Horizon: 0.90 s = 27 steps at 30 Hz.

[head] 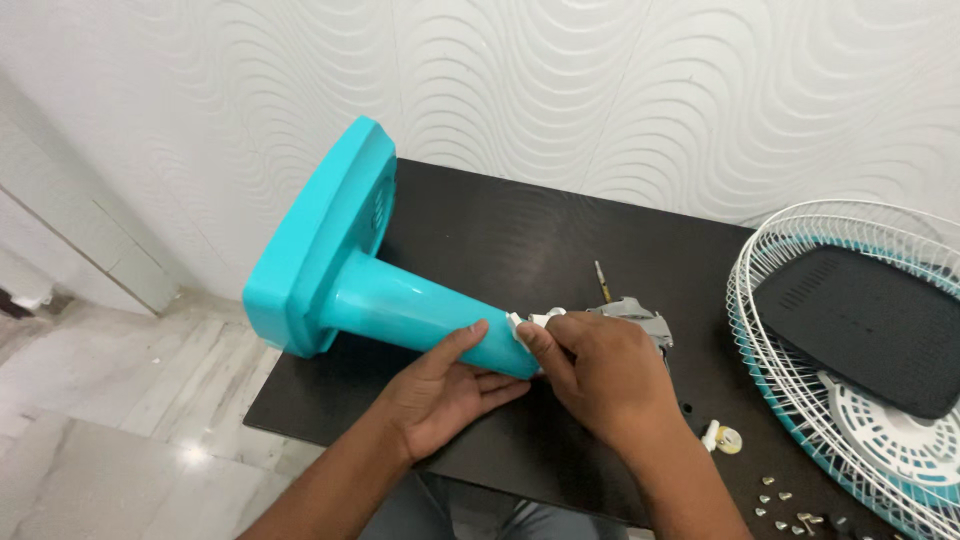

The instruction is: The person disassembles a teal pedestal fan by removing screws and separating the motor housing from the stand. They then reassemble the unit by aligning the motor and stand, inserting screws, and tightening them with a screwdriver.

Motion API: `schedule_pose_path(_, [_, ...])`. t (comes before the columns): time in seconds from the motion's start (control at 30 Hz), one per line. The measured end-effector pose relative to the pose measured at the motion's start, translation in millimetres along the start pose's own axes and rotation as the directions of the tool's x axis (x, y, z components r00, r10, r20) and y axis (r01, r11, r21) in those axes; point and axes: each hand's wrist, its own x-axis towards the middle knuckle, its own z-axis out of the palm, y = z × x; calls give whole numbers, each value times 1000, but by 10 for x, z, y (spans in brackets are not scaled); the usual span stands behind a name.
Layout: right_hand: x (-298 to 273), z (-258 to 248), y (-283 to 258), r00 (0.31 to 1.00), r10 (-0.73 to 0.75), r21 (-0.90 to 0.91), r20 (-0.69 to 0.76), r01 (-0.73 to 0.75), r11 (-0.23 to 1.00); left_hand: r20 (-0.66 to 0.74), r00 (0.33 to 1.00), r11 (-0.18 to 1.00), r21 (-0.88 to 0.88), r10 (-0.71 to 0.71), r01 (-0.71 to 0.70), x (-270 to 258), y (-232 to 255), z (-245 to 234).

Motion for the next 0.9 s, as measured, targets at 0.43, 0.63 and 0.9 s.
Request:
schedule_pose_path(0.43, [149,-89,92,899,-437,-14,28,437,899,172,976,973,164,134,-162,7,-133,-205])
schedule_pose_path(0.63, [60,109,-50,909,-371,-151,-190,347,926,176,965,961,165,193,-222,32,-146,-225])
schedule_pose_path(0.9, [7,234,-197,915,-238,-145,-325,201,969,176,959,951,177,224,-254,73,-162,-250])
